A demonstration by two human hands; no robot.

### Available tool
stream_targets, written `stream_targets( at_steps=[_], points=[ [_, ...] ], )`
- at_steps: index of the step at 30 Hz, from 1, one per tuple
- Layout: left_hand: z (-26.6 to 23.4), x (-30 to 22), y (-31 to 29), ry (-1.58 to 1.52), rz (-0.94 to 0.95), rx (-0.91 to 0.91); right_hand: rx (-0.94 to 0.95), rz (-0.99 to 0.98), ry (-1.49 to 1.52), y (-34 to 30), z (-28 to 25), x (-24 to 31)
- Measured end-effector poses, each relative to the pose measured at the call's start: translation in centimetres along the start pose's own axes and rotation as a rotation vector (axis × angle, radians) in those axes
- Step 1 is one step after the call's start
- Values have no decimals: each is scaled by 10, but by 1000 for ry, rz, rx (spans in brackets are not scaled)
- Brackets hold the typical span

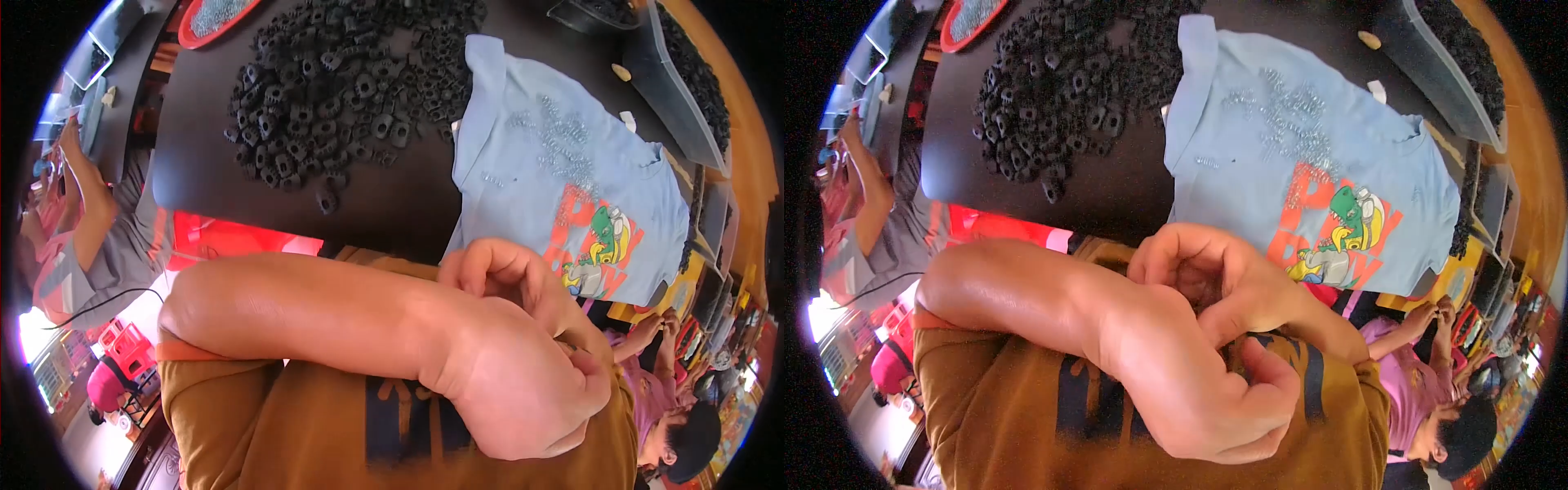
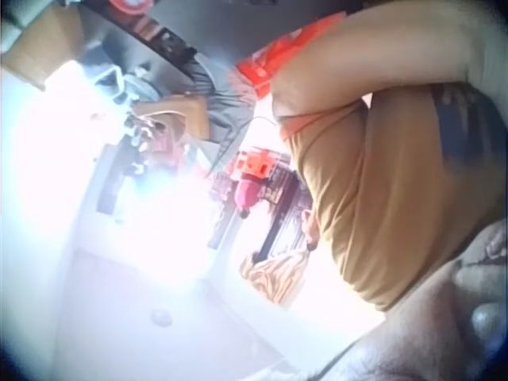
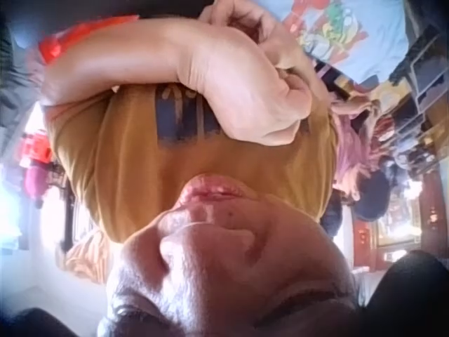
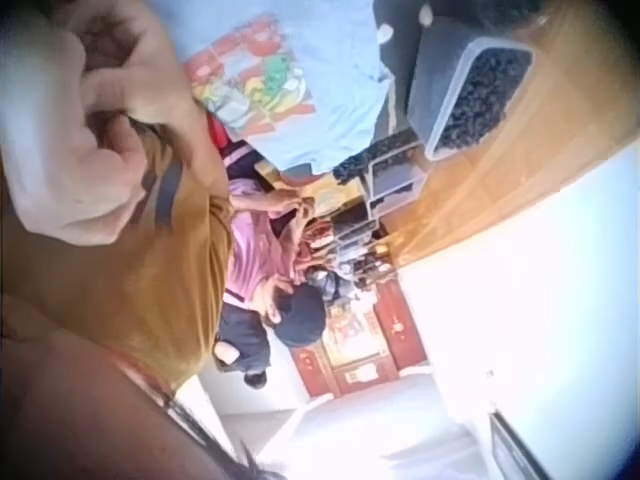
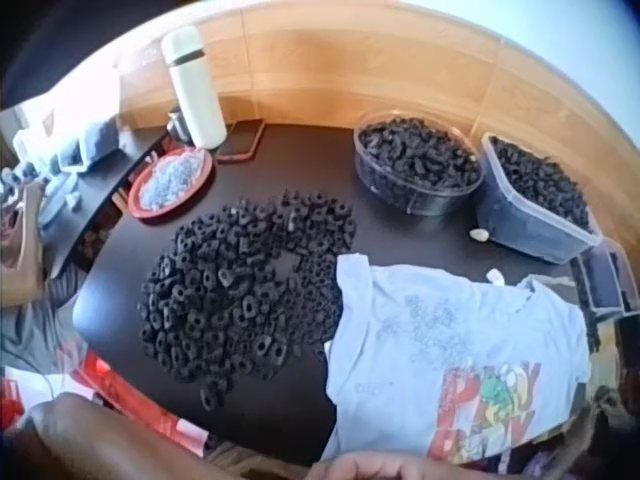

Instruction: Assembling small black plastic components with metal springs at a workshop table.

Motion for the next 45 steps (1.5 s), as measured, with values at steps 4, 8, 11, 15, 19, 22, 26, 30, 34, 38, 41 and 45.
stream_targets(
  at_steps=[4, 8, 11, 15, 19, 22, 26, 30, 34, 38, 41, 45],
  points=[
    [-1, 30, -20, 251, -481, -453, -204, -330, -120, 20, -1, 19],
    [-31, 74, -38, -52, -952, -1059, -482, -777, -237, 41, 1, 35],
    [-47, 83, -59, -247, -1509, -1805, -740, -999, -442, 62, 13, 32],
    [-56, 97, -90, -231, -1467, -2113, -976, -1019, -1086, 71, 11, 33],
    [-64, 85, -100, -889, -840, -2130, -819, -897, -1468, 67, 34, 36],
    [-59, 95, -97, -175, -1465, -2142, -887, -1040, -1534, 74, 33, 38],
    [-51, 93, -96, -254, -1515, -2206, -1066, -1148, -1777, 82, 33, 65],
    [-47, 86, -107, -215, -1569, -2281, -951, -997, -1788, 81, 38, 43],
    [-42, 80, -119, -263, -1521, -2284, -774, -794, -1807, 75, 49, 18],
    [-45, 80, -116, -286, -1522, -2301, -801, -930, -1731, 78, 43, 38],
    [-45, 79, -114, -353, -1541, -2281, -882, -989, -1820, 86, 37, 61],
    [-44, 79, -114, -356, -1552, -2316, -873, -929, -1797, 86, 43, 46]
  ],
)
Point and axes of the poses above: each hand's wrist, its own y-axis towards the middle knuckle, its own z-axis out of the palm, x = y × z, the point moved 2 cm from there along y, towards the middle knuckle, and after that the axes turned 8 degrees about z, right-handed, at the moved point
